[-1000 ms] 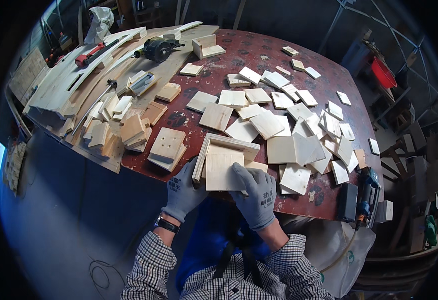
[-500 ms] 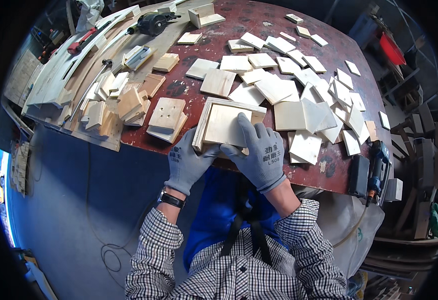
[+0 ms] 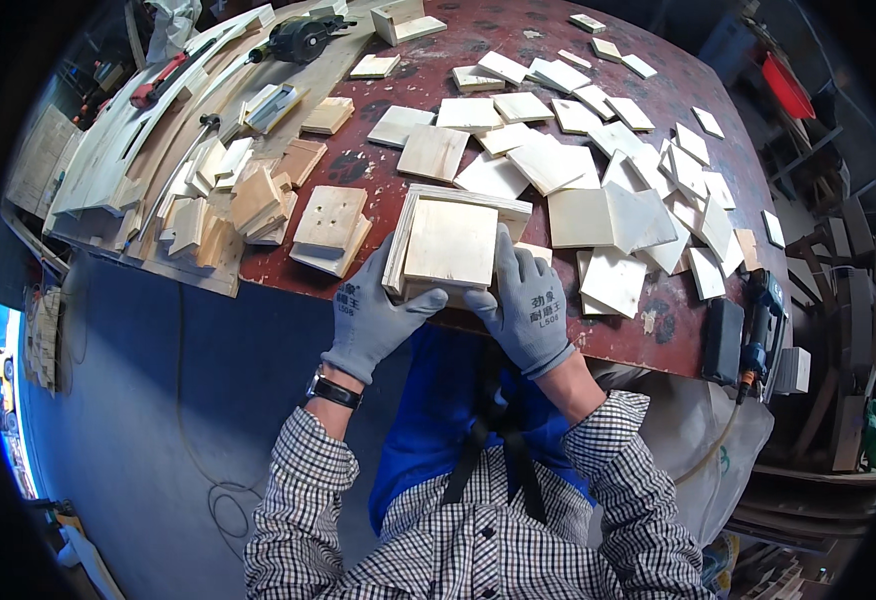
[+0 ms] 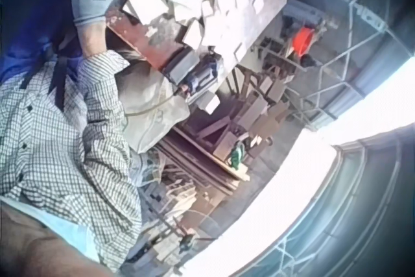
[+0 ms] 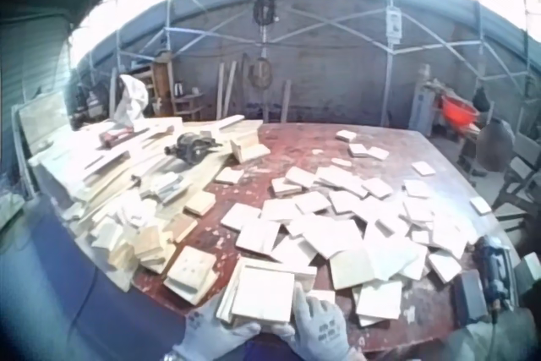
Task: The person assembles small wooden boxes by hand, fitting pre-cut pieces together and securing them with a pneumatic nail gun. The person then sands the edges of the assembled boxes with a sanding block.
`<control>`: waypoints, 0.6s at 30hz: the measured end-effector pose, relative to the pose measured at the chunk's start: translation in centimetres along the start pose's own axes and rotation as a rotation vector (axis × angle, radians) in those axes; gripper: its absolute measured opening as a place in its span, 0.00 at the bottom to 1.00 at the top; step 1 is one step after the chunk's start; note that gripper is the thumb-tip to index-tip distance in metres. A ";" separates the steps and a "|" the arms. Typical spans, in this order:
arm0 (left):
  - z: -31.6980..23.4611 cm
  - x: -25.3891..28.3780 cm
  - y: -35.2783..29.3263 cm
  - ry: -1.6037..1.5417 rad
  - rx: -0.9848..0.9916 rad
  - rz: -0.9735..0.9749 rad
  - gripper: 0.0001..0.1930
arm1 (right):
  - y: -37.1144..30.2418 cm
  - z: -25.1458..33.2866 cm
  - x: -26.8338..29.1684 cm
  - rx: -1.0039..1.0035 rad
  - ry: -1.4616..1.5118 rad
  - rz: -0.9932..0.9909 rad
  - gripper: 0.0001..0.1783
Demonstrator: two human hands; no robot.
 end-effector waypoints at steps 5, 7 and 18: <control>-1.0 0.3 0.6 -0.098 0.052 -0.088 0.37 | 0.0 0.1 -0.2 -0.003 -0.037 0.030 0.54; -0.8 0.1 0.4 -0.096 0.066 -0.078 0.37 | 0.1 0.2 0.1 -0.030 0.003 0.057 0.54; -1.7 0.4 0.8 -0.010 -0.024 -0.096 0.46 | 0.2 -0.8 -0.1 -0.050 0.131 0.086 0.50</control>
Point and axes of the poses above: each hand's wrist, its own y-axis towards the middle knuckle, its own x-axis out of the back of the hand, z = x × y, the point moved 6 cm from there along y, towards the middle knuckle, and after that the axes turned 15 degrees about -x, right-handed, at the moved point
